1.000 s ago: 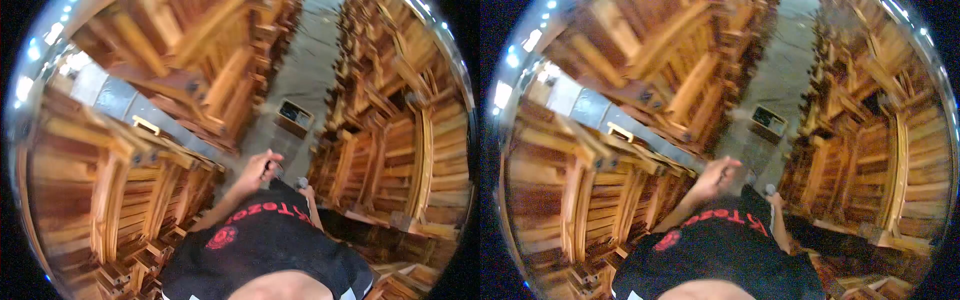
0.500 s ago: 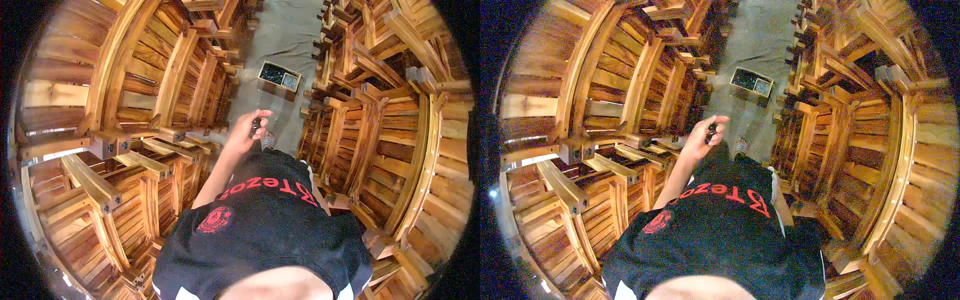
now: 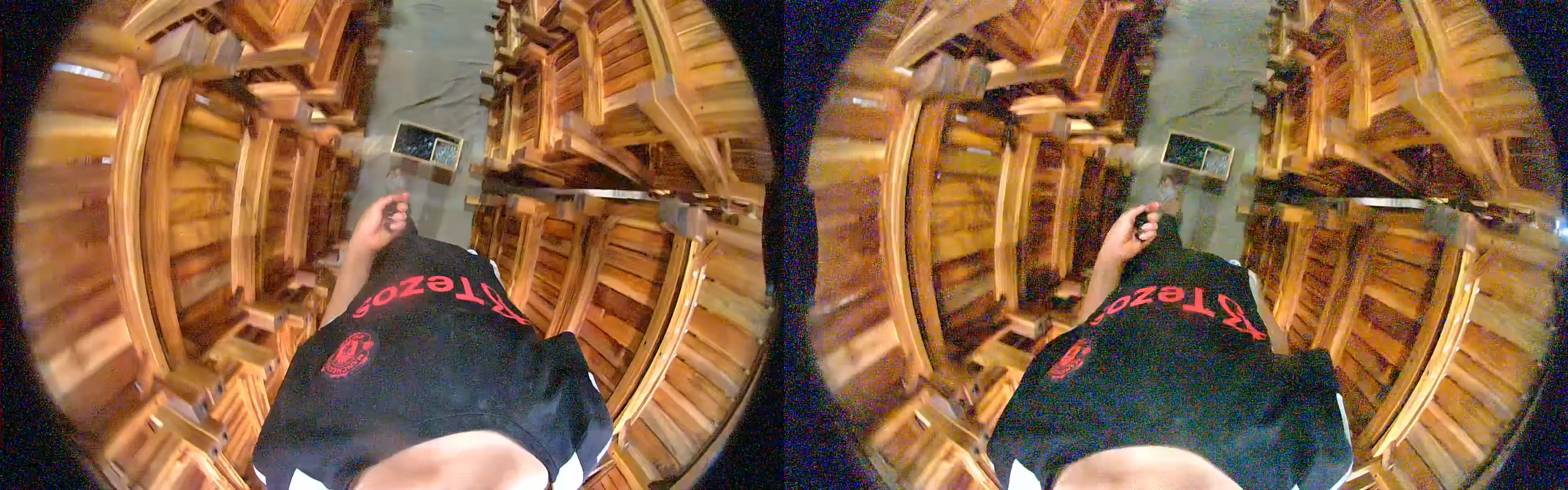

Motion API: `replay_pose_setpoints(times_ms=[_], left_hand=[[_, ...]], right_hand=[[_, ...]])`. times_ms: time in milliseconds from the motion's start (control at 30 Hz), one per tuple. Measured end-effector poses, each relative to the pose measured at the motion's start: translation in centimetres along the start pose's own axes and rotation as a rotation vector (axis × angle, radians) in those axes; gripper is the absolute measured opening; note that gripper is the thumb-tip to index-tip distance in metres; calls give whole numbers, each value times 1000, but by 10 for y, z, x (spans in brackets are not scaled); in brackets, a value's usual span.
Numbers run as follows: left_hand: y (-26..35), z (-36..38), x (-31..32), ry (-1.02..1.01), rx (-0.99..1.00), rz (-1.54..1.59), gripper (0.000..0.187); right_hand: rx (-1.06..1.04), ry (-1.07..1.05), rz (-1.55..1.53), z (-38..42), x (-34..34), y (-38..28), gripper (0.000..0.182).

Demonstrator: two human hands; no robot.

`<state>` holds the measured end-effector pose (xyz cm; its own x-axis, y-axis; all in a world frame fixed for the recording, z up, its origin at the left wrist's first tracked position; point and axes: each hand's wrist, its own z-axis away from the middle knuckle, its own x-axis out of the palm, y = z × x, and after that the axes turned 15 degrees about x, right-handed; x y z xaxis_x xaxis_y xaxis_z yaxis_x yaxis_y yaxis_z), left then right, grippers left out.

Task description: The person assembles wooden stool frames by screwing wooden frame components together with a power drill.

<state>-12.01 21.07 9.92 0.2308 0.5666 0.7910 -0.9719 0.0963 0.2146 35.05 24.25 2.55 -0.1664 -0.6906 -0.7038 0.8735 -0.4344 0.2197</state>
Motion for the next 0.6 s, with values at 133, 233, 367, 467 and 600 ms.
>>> replay_pose_setpoints(times_ms=[133,233,367,467,600], left_hand=[[44,-56,15,49,-102,216,18],[75,-83,41,-11,-93,125,18],[111,-104,66,-32,5,-90,25],[132,-121,61,-129,83,-165,31],[152,-129,73,-90,194,-242,31]], right_hand=[[-4,16,-15,3,-33,-53,26],[-23,23,-10,1,-53,-88,25],[-34,30,-36,3,-78,-135,24],[-34,38,-56,0,-96,-154,24],[-36,37,-68,-6,-112,-174,23]])
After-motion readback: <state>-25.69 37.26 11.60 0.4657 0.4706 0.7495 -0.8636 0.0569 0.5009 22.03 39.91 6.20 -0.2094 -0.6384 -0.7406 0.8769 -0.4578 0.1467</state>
